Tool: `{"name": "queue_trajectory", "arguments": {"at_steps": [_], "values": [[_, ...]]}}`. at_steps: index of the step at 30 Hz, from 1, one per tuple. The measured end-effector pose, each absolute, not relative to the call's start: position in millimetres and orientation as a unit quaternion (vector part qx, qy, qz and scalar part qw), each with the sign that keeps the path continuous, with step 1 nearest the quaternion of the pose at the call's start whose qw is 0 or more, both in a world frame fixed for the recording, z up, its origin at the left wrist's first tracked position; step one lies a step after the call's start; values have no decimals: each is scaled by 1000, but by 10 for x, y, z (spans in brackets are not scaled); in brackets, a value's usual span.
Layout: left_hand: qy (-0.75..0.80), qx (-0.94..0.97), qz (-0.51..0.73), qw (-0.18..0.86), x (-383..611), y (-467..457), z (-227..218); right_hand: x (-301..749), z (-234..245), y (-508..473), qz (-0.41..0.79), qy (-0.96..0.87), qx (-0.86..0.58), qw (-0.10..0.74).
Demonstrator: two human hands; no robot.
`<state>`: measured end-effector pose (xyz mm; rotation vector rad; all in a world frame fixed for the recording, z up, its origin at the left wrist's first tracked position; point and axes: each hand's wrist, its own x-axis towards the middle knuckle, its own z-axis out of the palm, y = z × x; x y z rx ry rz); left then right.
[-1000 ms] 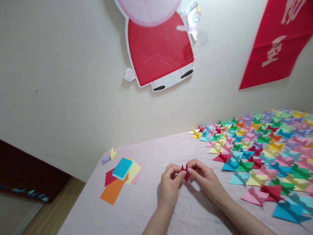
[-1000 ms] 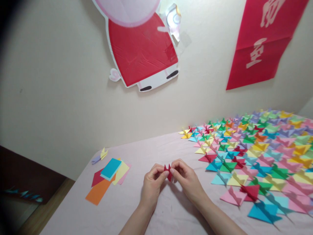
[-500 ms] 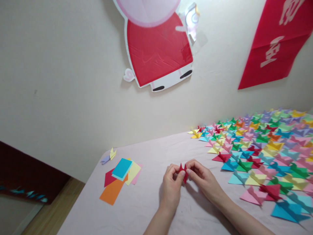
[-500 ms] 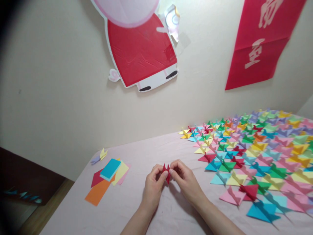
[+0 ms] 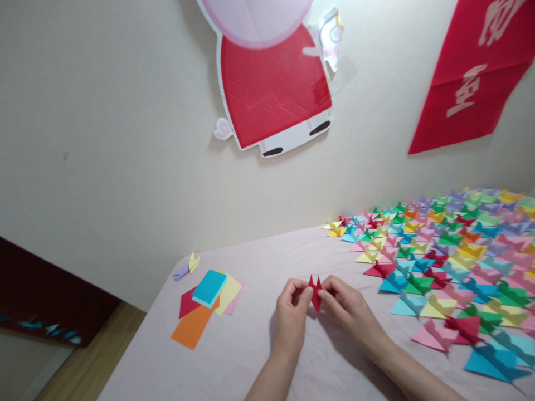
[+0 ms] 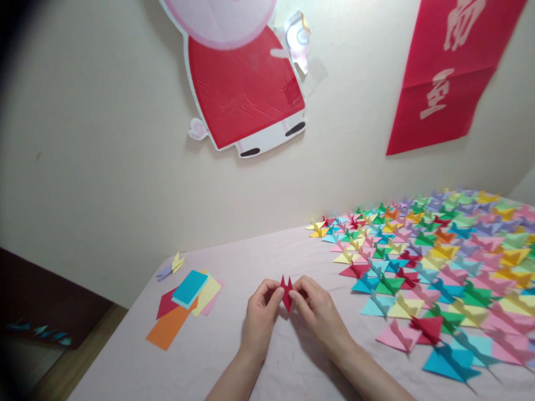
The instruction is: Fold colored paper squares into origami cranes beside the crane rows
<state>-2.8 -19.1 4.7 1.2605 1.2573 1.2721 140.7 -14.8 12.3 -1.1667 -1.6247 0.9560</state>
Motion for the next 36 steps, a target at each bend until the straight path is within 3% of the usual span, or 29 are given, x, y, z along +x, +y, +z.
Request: {"name": "queue_trajectory", "arguments": {"at_steps": [14,36], "values": [[491,566,510,422,-32,-193,103,1405,53,-112,444,-613,-456,469],[467,534,535,459,-61,-187,113,1436,100,-80,511,-566,-439,476]]}}
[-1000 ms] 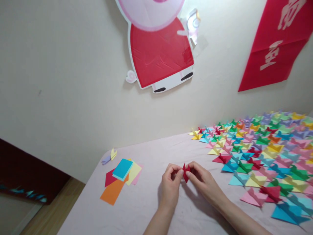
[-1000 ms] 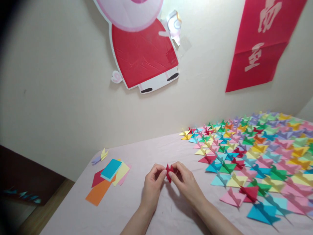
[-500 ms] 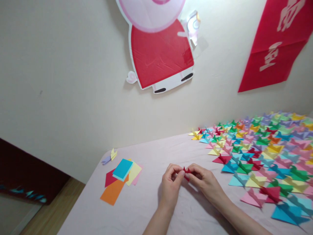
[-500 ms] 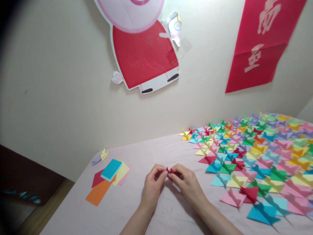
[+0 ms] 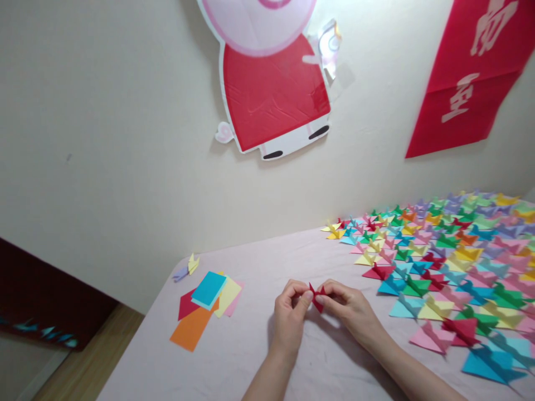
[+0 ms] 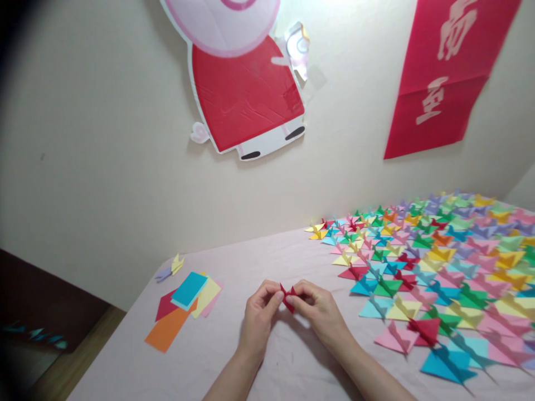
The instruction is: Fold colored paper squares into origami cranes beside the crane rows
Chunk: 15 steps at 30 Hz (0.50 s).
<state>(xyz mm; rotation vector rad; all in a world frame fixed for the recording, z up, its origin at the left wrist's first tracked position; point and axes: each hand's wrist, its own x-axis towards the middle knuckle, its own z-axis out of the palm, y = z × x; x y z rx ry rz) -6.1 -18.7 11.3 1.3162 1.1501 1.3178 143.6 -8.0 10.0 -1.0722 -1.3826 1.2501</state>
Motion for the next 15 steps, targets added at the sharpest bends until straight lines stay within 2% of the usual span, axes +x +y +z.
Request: {"name": "queue_trajectory", "arguments": {"at_steps": [15], "values": [[481,550,520,442,0,-226,97,1384,136,-112,483,-561,-452,497]]}}
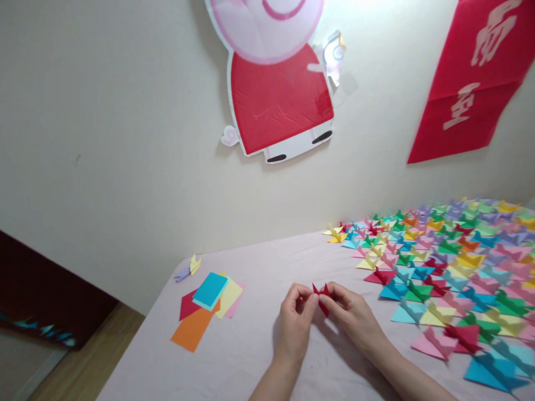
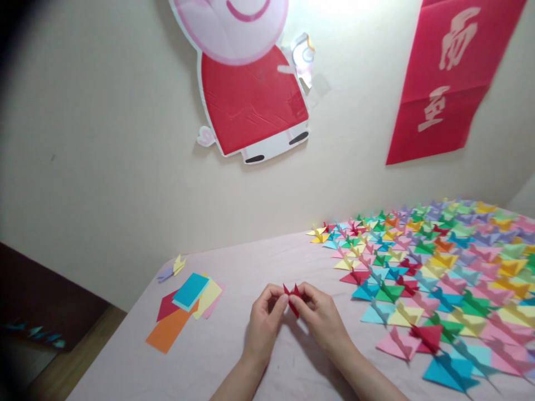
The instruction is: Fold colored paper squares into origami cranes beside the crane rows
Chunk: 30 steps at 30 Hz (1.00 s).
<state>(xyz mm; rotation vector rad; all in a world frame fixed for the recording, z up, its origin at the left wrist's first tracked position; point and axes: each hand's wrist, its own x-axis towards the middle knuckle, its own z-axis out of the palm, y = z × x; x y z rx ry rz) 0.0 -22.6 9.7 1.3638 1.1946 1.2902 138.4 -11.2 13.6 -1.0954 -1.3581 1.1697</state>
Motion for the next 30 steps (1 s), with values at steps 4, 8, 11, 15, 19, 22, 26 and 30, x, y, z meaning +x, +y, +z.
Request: {"name": "queue_trajectory", "arguments": {"at_steps": [4,8,11,15,19,22,26,30], "values": [[504,587,489,403,12,-252,110,1394,122,-96,475,-544,-454,522],[505,598,500,371,17,-254,118,1398,94,-77,501,-533,-437,524],[497,599,520,351,15,-239,95,1399,68,-60,518,-529,-414,529],[507,595,529,330,0,-224,61,1397,37,-40,518,-529,-409,533],[519,591,501,360,5,-226,47,1382,45,-47,515,-530,-407,536],[511,586,505,375,16,-209,19,1373,47,-60,518,-531,-402,537],[499,571,524,388,10,-173,-17,1367,10,-57,510,-534,-405,539],[497,552,522,421,0,-170,-18,1349,-20,-37,521,-531,-383,548]]}}
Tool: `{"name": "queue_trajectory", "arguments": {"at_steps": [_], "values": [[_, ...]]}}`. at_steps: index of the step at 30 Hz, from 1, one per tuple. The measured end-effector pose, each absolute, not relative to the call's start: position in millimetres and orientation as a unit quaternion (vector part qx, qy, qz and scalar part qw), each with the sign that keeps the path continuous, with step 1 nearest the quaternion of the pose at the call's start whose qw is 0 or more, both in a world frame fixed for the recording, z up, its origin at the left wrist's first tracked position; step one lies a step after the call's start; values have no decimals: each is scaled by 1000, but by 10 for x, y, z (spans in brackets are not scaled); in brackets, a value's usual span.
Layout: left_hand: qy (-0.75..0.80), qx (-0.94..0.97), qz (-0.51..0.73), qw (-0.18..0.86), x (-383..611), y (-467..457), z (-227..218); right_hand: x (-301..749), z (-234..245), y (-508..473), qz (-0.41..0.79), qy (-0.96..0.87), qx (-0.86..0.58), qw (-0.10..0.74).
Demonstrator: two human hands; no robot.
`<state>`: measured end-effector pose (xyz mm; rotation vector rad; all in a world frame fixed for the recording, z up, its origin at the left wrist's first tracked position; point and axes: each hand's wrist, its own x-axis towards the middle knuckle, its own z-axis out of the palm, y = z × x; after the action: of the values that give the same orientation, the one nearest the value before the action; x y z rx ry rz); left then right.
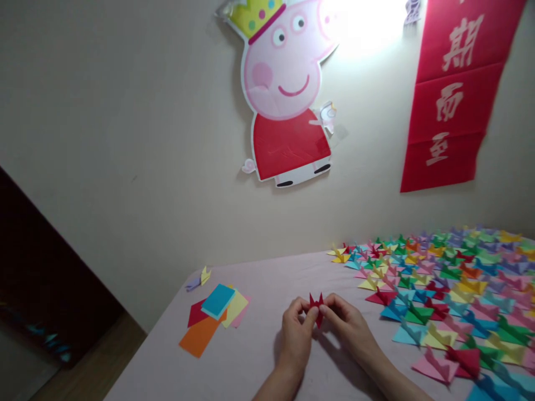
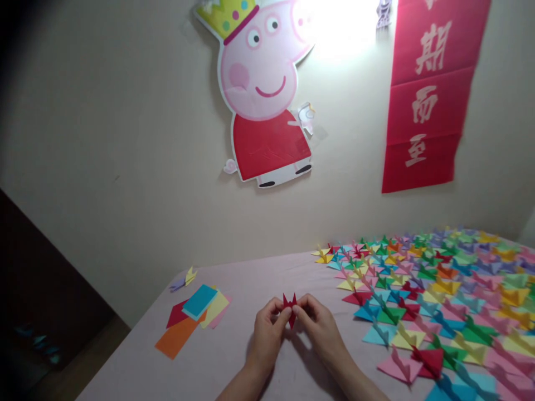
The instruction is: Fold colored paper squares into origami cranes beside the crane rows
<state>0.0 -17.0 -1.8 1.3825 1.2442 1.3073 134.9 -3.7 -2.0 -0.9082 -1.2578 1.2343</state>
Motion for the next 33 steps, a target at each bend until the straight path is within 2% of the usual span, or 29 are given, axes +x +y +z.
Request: {"name": "queue_trajectory", "arguments": {"at_steps": [4,9,16,23,33], "values": [[493,558,514,426,10,-177,-48,1339,-8,-27,545,-519,-354,554],[497,576,514,395,25,-160,-111,1370,18,-38,528,-522,-381,551],[478,592,509,403,23,-171,-80,1400,56,-34,509,-520,-388,566],[487,619,487,378,21,-172,-42,1406,105,-88,535,-496,-388,563],[470,607,490,414,37,-197,2,1424,71,-64,517,-515,-386,564]]}}
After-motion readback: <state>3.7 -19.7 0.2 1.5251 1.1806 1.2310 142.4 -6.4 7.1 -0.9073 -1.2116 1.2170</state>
